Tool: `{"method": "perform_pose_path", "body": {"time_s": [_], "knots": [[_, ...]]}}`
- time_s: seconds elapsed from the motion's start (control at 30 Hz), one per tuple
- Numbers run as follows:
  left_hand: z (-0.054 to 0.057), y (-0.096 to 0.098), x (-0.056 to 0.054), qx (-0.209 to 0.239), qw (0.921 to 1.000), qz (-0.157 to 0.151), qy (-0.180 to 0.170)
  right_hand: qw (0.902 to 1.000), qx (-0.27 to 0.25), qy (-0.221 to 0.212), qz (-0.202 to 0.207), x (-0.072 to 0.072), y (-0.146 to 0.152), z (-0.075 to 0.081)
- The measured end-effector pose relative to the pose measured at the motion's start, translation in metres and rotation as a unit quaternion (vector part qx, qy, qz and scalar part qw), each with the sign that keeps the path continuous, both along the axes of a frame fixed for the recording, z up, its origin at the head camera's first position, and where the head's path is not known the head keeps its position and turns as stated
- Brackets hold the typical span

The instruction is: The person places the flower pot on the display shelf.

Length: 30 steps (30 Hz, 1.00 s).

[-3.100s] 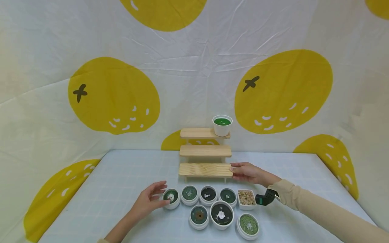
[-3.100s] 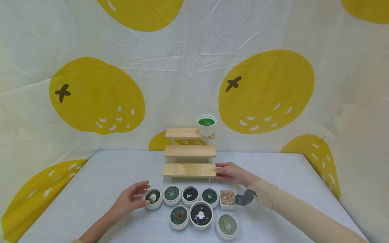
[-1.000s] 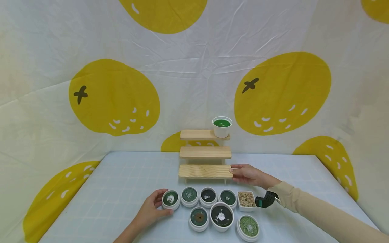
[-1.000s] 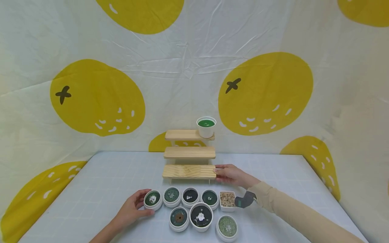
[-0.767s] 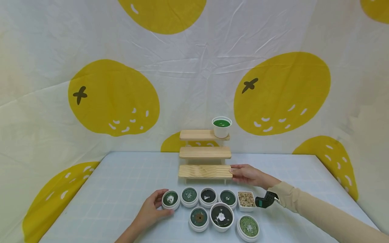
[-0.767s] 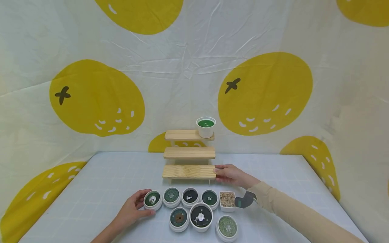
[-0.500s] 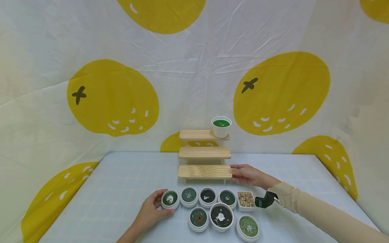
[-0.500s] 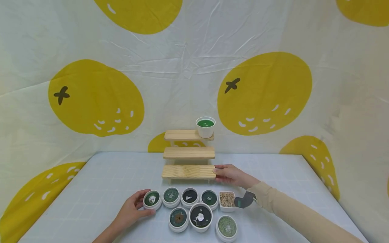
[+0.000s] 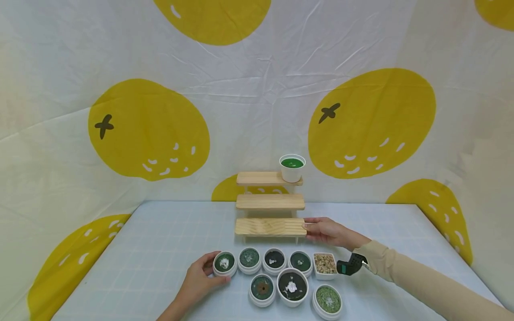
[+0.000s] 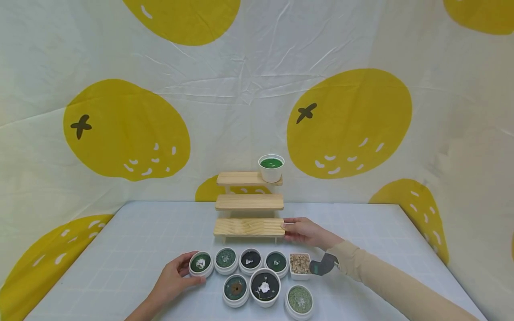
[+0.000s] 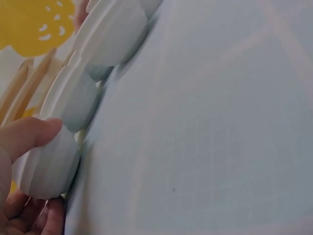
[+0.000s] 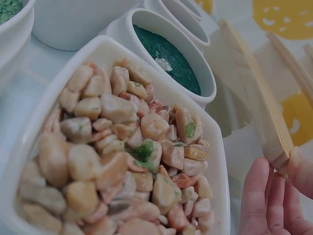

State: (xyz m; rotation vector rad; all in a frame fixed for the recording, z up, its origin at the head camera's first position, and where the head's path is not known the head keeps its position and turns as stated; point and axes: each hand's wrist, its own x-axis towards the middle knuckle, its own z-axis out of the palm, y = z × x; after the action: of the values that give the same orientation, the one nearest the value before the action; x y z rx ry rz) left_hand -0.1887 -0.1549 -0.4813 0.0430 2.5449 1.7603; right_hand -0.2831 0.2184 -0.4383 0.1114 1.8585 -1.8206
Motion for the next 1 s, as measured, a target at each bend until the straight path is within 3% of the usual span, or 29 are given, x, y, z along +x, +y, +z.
{"method": "perform_pose_path", "body": {"time_s": [0.43,1.0], "knots": [[0.003,0.0,0.001,0.016,0.9998,0.007,-0.008,1.0,-0.003,-0.002,-0.005,0.0,0.0,-0.002],[0.029,0.011,-0.005,0.025,0.9991,0.031,-0.01,1.0,0.007,0.002,0.004,0.0,0.0,0.001]]}}
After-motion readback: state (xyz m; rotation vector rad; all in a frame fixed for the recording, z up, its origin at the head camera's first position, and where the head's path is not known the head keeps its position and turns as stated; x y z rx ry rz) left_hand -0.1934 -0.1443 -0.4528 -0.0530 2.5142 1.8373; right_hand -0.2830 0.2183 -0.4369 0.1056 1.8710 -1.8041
